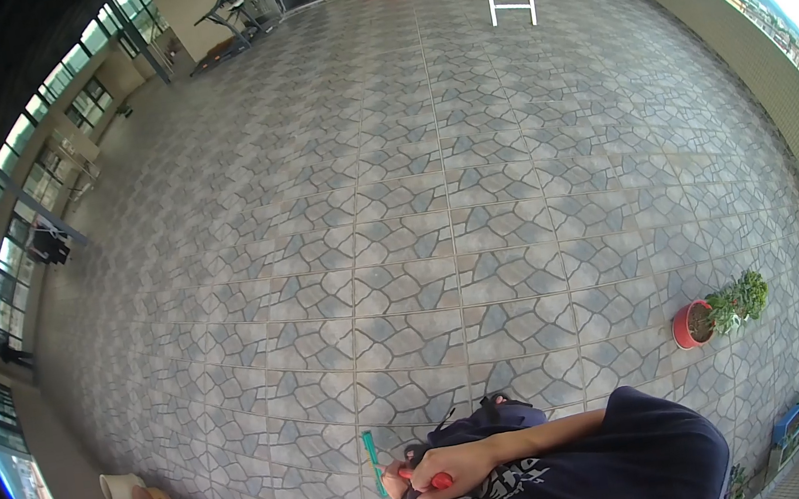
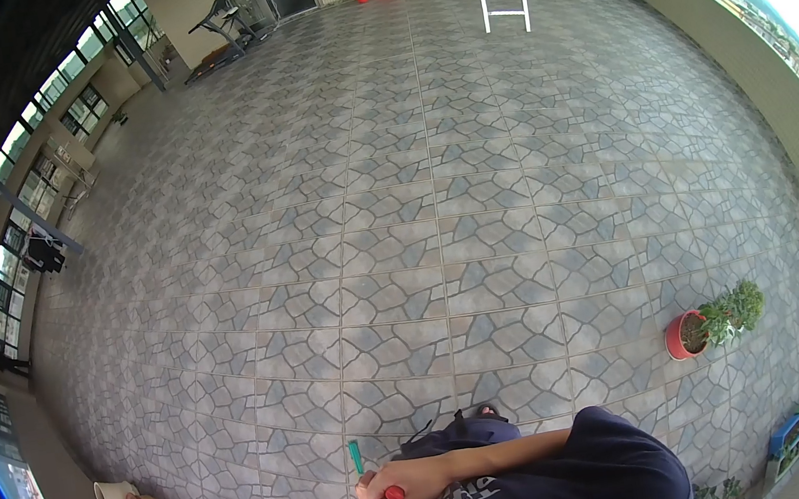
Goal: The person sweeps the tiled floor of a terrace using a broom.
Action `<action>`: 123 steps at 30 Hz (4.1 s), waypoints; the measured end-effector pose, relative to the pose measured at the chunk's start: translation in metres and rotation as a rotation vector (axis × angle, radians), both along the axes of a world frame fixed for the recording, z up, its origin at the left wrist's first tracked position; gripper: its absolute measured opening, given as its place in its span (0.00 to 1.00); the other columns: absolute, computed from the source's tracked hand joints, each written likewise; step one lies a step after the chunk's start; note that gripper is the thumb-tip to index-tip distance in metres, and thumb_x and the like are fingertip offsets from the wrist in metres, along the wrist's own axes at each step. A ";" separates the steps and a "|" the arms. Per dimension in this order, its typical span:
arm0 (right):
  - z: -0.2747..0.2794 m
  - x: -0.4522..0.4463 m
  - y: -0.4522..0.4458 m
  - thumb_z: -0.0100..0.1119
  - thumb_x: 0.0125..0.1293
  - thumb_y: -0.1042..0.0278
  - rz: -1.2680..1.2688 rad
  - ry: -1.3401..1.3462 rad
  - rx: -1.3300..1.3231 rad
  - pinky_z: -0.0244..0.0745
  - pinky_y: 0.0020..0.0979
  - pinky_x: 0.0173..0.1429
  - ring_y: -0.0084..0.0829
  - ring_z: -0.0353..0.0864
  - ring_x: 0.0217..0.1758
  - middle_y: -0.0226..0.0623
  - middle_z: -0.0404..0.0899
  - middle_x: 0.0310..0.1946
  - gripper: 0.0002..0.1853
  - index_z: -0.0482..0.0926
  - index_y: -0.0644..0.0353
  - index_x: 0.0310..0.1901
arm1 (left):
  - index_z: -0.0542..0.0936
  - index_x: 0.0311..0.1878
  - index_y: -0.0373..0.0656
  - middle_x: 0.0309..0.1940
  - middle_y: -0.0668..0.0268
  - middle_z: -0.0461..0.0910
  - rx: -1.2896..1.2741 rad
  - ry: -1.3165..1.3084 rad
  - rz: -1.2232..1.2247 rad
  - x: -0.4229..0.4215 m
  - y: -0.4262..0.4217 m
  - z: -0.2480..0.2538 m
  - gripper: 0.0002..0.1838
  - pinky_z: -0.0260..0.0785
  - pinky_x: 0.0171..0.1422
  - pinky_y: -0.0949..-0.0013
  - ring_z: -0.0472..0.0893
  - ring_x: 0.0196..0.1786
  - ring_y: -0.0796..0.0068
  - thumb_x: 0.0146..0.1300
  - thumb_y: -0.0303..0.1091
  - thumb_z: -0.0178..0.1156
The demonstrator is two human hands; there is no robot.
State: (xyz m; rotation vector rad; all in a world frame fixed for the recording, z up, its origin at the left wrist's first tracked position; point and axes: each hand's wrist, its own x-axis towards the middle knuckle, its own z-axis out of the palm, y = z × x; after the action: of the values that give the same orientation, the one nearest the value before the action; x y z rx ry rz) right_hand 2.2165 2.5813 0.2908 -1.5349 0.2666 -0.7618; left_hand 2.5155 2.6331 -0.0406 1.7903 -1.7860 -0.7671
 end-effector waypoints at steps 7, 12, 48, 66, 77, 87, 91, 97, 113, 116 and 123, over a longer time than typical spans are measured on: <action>0.009 0.069 -0.014 0.62 0.73 0.68 0.035 0.055 0.011 0.68 0.38 0.43 0.36 0.70 0.35 0.39 0.70 0.25 0.20 0.68 0.66 0.25 | 0.77 0.24 0.39 0.20 0.51 0.80 0.046 -0.016 0.019 0.055 0.001 0.008 0.14 0.71 0.30 0.52 0.82 0.24 0.49 0.57 0.35 0.70; 0.014 0.123 -0.025 0.63 0.72 0.68 0.050 0.103 0.059 0.68 0.38 0.44 0.36 0.70 0.34 0.40 0.70 0.23 0.19 0.67 0.65 0.24 | 0.74 0.22 0.37 0.19 0.52 0.78 0.036 0.035 0.072 0.084 -0.007 0.039 0.15 0.70 0.29 0.52 0.80 0.22 0.49 0.58 0.33 0.69; -0.114 0.281 -0.246 0.61 0.61 0.82 0.476 0.063 -0.102 0.68 0.37 0.38 0.40 0.68 0.21 0.35 0.63 0.15 0.20 0.62 0.60 0.17 | 0.79 0.24 0.43 0.27 0.60 0.82 0.121 0.074 0.288 0.194 -0.150 -0.080 0.13 0.75 0.49 0.54 0.83 0.40 0.54 0.57 0.39 0.70; 0.032 0.149 -0.421 0.62 0.48 0.81 0.507 -0.102 -0.184 0.59 0.34 0.23 0.35 0.62 0.14 0.28 0.59 0.14 0.19 0.60 0.55 0.15 | 0.72 0.21 0.34 0.20 0.54 0.74 -0.208 0.337 0.521 -0.025 -0.388 0.058 0.11 0.68 0.38 0.54 0.75 0.26 0.49 0.52 0.24 0.66; -0.117 0.262 -0.330 0.59 0.60 0.82 0.575 -0.077 0.030 0.67 0.41 0.37 0.42 0.63 0.19 0.36 0.62 0.15 0.19 0.60 0.61 0.17 | 0.73 0.19 0.37 0.20 0.55 0.74 0.066 0.108 0.542 0.168 -0.185 -0.059 0.11 0.68 0.37 0.54 0.76 0.28 0.51 0.52 0.25 0.65; -0.043 0.303 -0.307 0.63 0.50 0.74 0.566 0.187 -0.186 0.72 0.38 0.32 0.41 0.77 0.20 0.35 0.76 0.17 0.10 0.73 0.58 0.17 | 0.74 0.20 0.36 0.20 0.54 0.76 -0.165 0.294 0.635 0.119 -0.269 -0.045 0.14 0.69 0.39 0.56 0.76 0.27 0.50 0.61 0.25 0.65; -0.013 0.306 -0.288 0.65 0.51 0.67 0.597 0.260 -0.376 0.77 0.40 0.32 0.43 0.82 0.22 0.40 0.80 0.18 0.10 0.77 0.59 0.17 | 0.74 0.23 0.33 0.21 0.54 0.75 -0.199 0.432 0.686 0.086 -0.299 -0.019 0.14 0.69 0.39 0.60 0.77 0.28 0.52 0.62 0.25 0.65; 0.020 0.189 -0.371 0.65 0.50 0.72 0.432 0.072 -0.186 0.72 0.41 0.30 0.44 0.75 0.20 0.37 0.74 0.15 0.12 0.71 0.57 0.16 | 0.74 0.23 0.33 0.21 0.50 0.74 -0.120 0.291 0.530 0.023 -0.360 0.036 0.14 0.68 0.34 0.57 0.76 0.25 0.51 0.62 0.25 0.65; -0.094 -0.035 -0.579 0.61 0.60 0.76 0.441 0.116 -0.081 0.69 0.41 0.38 0.45 0.72 0.25 0.39 0.72 0.19 0.14 0.68 0.62 0.19 | 0.75 0.22 0.38 0.24 0.57 0.78 0.135 0.299 0.341 -0.129 -0.511 -0.077 0.12 0.72 0.48 0.59 0.80 0.33 0.56 0.58 0.29 0.66; -0.047 -0.026 -0.631 0.62 0.55 0.76 0.498 0.182 -0.103 0.69 0.40 0.35 0.42 0.73 0.22 0.36 0.72 0.16 0.13 0.69 0.58 0.17 | 0.74 0.23 0.37 0.24 0.55 0.77 -0.208 0.357 0.437 -0.184 -0.602 -0.049 0.11 0.70 0.56 0.49 0.78 0.30 0.53 0.59 0.25 0.64; 0.002 -0.002 -0.742 0.65 0.48 0.78 0.533 0.122 -0.197 0.65 0.36 0.24 0.37 0.72 0.17 0.32 0.69 0.13 0.15 0.67 0.56 0.15 | 0.74 0.24 0.32 0.22 0.48 0.73 -0.191 0.416 0.720 -0.227 -0.743 -0.002 0.15 0.69 0.34 0.54 0.75 0.26 0.44 0.64 0.29 0.64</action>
State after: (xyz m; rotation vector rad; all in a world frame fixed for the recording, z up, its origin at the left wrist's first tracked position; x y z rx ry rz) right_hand 2.2140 1.8394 0.2923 -1.7378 -0.1338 -0.2779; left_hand 2.2888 1.8897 -0.0422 1.7940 -0.8244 -0.5806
